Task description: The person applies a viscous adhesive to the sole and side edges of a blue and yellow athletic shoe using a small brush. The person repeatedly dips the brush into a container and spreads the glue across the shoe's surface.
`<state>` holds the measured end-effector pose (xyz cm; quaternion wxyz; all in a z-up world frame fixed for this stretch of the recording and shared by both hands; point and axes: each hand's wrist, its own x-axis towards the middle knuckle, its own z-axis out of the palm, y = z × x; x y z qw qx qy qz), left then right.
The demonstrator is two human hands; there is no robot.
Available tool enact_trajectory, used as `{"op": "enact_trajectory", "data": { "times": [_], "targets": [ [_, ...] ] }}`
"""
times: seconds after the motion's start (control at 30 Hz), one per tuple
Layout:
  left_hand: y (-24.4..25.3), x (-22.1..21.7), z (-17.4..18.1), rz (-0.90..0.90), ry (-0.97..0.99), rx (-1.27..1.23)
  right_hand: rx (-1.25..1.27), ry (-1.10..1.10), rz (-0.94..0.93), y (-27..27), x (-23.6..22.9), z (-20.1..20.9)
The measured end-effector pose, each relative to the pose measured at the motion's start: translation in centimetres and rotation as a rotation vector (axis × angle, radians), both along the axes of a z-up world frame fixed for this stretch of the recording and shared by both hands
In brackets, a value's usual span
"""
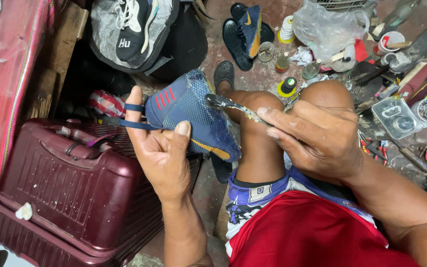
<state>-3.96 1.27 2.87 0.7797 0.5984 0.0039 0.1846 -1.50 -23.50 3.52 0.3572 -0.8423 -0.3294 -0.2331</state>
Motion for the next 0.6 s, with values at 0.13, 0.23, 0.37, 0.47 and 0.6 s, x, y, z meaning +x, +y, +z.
{"op": "enact_trajectory", "data": {
  "times": [0.13, 0.23, 0.37, 0.47, 0.6],
  "targets": [
    [0.3, -0.2, -0.3, -0.016, 0.016, 0.058, -0.012, -0.003, -0.003, -0.1, 0.2, 0.0],
    [0.4, -0.2, -0.7, -0.022, 0.008, 0.066, -0.012, -0.016, 0.006, -0.1, 0.4, -0.3],
    [0.6, -0.3, -1.8, -0.085, -0.065, -0.024, -0.056, -0.034, -0.039, -0.2, 0.9, -0.9],
    [1.4, -0.4, -2.7, -0.097, -0.098, 0.057, -0.016, 0.032, -0.025, -0.9, 1.3, -1.4],
    [2.7, -0.5, -4.1, -0.111, -0.103, 0.079, 0.121, 0.234, 0.052, -2.7, 2.0, -2.2]
  ]
}}
